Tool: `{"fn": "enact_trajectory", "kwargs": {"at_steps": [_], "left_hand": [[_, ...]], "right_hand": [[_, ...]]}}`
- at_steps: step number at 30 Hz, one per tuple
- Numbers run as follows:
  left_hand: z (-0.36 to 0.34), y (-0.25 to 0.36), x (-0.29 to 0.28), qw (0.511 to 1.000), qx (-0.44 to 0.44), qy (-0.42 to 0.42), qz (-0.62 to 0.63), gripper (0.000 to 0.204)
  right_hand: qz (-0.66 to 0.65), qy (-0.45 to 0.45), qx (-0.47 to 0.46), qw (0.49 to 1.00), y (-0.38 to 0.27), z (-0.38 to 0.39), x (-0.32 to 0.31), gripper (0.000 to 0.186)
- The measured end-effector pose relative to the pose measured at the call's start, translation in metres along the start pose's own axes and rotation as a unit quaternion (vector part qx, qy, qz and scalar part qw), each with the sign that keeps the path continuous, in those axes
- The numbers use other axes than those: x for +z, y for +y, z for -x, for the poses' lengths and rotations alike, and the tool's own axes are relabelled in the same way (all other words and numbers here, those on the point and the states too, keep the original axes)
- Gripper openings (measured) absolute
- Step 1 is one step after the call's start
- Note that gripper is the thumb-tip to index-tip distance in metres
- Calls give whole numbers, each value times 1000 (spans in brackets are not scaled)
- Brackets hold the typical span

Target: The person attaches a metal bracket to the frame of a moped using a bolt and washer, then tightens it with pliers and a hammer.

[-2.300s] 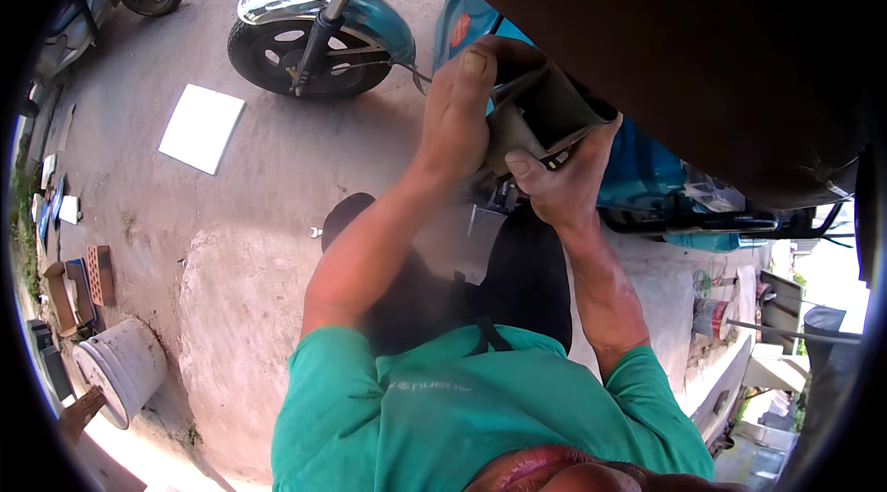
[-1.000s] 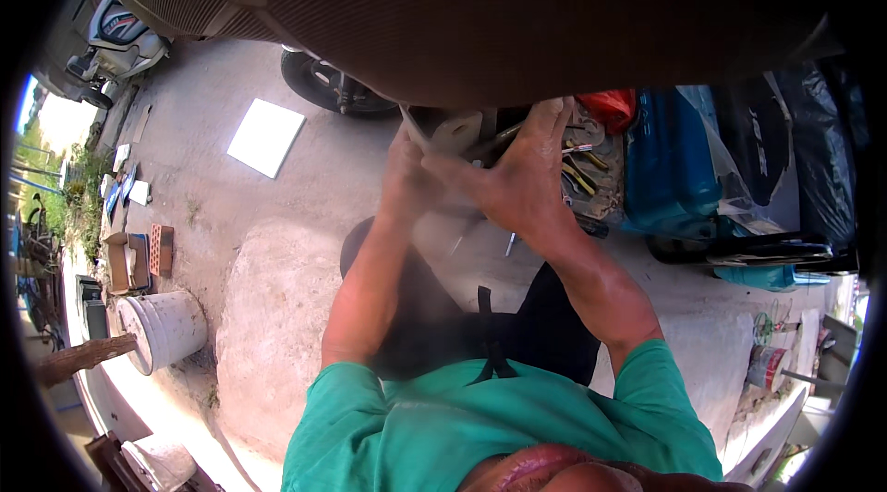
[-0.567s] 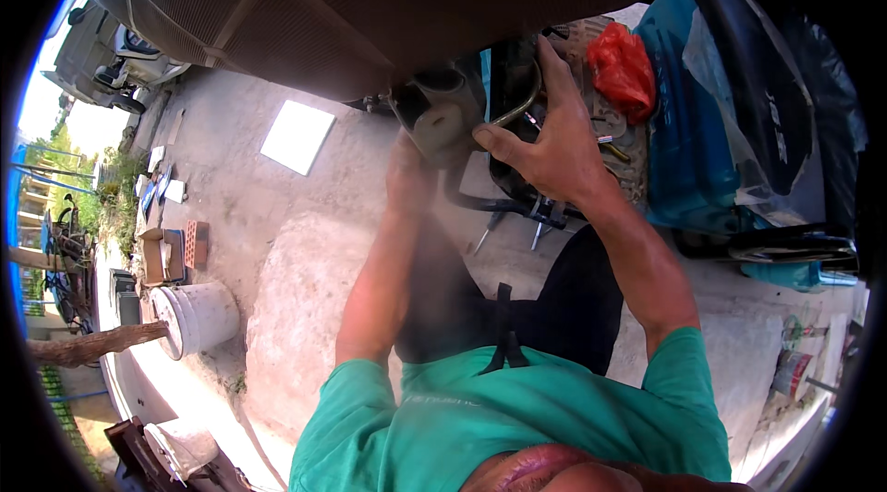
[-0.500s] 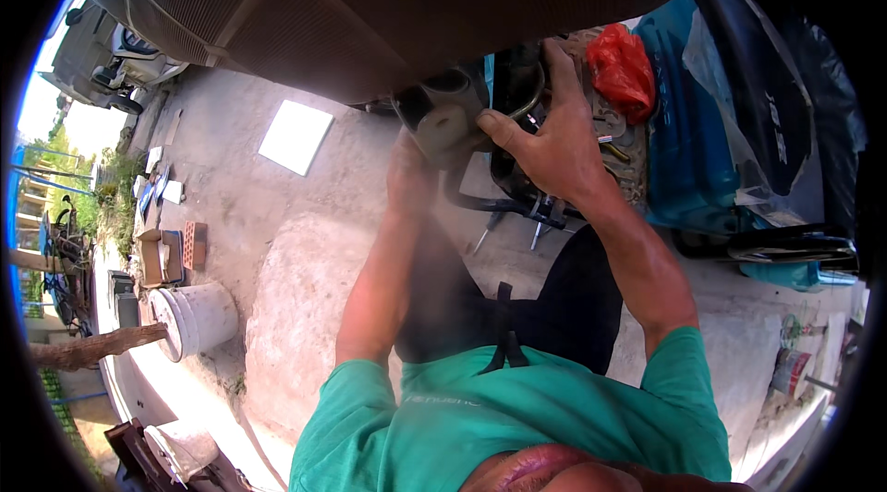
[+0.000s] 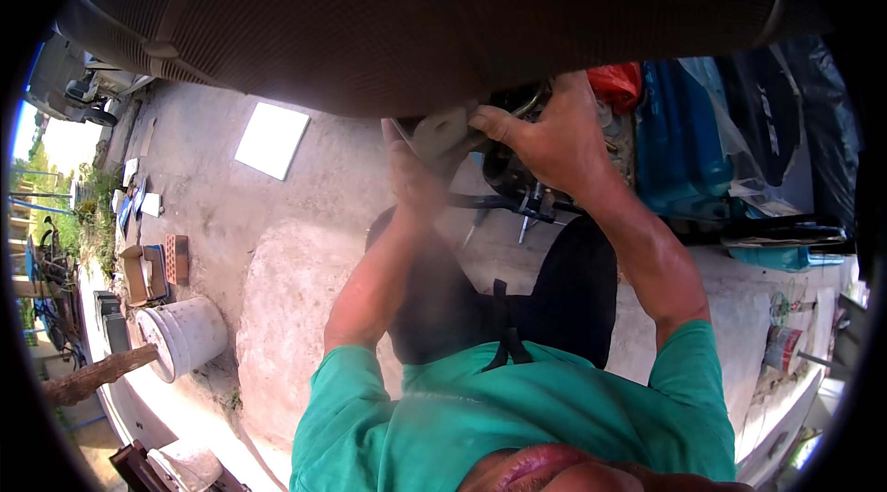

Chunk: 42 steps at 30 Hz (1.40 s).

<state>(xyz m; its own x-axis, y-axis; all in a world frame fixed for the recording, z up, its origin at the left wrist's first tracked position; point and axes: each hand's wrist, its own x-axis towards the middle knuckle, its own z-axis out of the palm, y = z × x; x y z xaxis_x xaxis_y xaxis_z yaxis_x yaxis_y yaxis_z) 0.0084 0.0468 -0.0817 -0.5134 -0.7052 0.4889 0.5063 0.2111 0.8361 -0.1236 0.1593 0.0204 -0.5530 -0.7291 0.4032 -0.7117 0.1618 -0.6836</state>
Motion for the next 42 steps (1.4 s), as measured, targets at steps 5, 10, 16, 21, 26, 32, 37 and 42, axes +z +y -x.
{"fn": "enact_trajectory", "kwargs": {"at_steps": [5,10,16,21,26,32,37,42], "left_hand": [[8,-6,5,972,-124,43,193,49],[8,-7,0,987,-32,-11,156,62],[-2,1,-17,998,-7,-47,40,70],[-17,20,-16,993,-103,42,36,71],[-21,24,5,994,-15,96,-55,65],[-20,30,23,974,36,142,-173,66],[-17,46,30,964,-126,157,173,59],[-21,40,29,974,-100,199,41,57]], "right_hand": [[-49,13,-26,998,0,-3,-1,106],[-45,3,-32,998,5,1,-10,109],[-109,-61,-49,991,21,15,-6,121],[-166,6,-29,986,25,22,17,108],[-169,19,-16,985,26,20,23,100],[-124,16,-31,992,31,16,19,98],[-99,-7,-50,994,28,14,13,121],[-82,-37,-33,995,22,17,4,122]]}}
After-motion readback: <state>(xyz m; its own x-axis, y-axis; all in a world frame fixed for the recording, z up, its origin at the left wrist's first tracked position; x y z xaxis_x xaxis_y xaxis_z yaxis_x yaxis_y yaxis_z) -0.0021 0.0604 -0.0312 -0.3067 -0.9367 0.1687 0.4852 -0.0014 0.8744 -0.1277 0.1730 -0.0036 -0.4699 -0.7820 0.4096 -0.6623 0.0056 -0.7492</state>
